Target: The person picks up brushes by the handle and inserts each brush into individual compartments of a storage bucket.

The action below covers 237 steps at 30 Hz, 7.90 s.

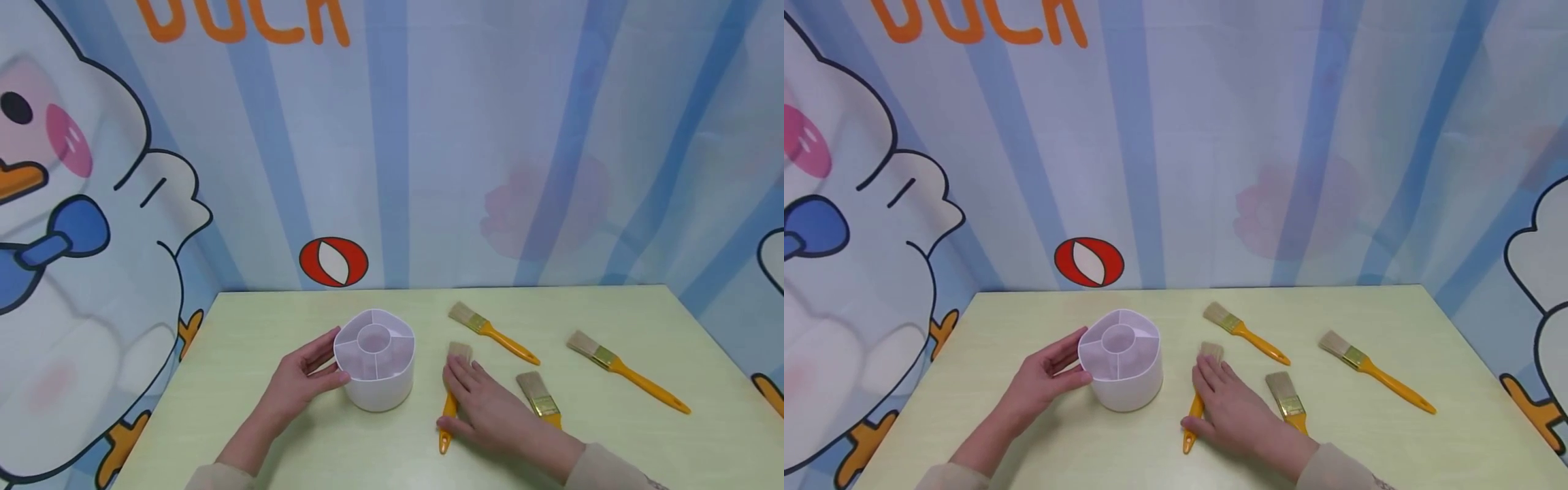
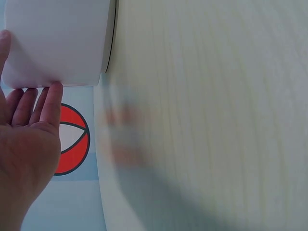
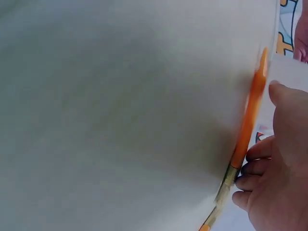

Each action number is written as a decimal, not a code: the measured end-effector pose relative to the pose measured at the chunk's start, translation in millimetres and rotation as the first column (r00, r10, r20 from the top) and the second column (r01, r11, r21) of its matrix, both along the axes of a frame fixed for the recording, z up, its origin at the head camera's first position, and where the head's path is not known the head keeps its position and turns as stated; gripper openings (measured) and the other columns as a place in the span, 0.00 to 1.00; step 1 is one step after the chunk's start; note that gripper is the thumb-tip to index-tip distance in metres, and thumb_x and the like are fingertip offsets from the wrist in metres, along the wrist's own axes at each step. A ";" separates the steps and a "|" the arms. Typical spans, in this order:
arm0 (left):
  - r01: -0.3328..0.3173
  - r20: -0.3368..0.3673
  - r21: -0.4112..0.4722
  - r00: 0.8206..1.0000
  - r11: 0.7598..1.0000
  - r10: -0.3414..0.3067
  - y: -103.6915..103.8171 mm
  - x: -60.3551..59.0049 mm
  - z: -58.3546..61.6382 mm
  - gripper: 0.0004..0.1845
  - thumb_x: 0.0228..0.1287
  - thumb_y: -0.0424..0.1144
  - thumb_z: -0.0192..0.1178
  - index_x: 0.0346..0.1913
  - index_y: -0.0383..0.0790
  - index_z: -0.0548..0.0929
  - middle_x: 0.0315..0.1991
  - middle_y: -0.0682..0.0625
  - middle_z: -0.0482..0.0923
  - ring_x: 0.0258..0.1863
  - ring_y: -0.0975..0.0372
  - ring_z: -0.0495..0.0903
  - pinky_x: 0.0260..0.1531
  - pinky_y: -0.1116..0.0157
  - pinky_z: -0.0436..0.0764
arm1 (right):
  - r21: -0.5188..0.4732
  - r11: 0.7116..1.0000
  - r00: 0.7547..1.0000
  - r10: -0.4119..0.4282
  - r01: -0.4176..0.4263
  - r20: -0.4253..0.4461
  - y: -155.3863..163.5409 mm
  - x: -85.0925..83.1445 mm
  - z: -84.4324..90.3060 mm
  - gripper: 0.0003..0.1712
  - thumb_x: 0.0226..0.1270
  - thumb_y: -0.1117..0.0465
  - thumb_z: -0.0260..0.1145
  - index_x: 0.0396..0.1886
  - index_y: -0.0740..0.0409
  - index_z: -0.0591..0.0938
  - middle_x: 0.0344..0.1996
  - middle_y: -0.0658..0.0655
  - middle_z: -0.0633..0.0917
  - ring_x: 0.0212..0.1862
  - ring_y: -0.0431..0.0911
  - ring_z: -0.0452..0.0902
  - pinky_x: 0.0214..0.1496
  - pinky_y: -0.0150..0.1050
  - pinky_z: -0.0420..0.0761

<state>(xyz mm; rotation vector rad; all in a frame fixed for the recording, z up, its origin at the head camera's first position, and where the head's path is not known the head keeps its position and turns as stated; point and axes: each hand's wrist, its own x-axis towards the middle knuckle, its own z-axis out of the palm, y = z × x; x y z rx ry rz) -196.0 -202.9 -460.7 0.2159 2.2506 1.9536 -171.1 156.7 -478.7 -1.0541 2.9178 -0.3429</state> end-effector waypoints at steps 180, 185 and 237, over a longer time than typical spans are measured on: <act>0.020 0.004 0.051 1.000 0.999 -0.021 0.0 2.4 -1.9 0.43 0.65 0.31 0.76 0.81 0.44 0.70 0.80 0.47 0.69 0.79 0.49 0.68 0.67 0.61 0.81 | -0.824 0.268 0.801 0.222 0.498 0.556 -79.4 -80.5 103.4 0.23 0.78 0.65 0.69 0.68 0.66 0.83 0.53 0.60 0.92 0.57 0.53 0.89 0.68 0.48 0.85; 0.019 -0.001 0.031 1.000 0.999 -0.019 -0.2 2.6 -0.4 0.43 0.66 0.34 0.76 0.81 0.45 0.70 0.80 0.47 0.69 0.79 0.49 0.68 0.67 0.61 0.80 | -0.831 0.248 0.796 0.247 0.499 0.552 -95.8 -81.7 107.6 0.23 0.78 0.64 0.69 0.69 0.66 0.82 0.55 0.63 0.90 0.57 0.52 0.89 0.69 0.49 0.84; 0.041 -0.023 0.037 0.999 0.998 -0.040 -2.6 0.6 -1.7 0.44 0.66 0.35 0.76 0.82 0.41 0.68 0.80 0.45 0.68 0.79 0.48 0.68 0.67 0.61 0.80 | -0.680 0.732 0.986 0.094 0.027 0.141 -121.0 -67.3 79.9 0.17 0.72 0.67 0.74 0.59 0.59 0.89 0.50 0.56 0.93 0.48 0.46 0.92 0.52 0.34 0.91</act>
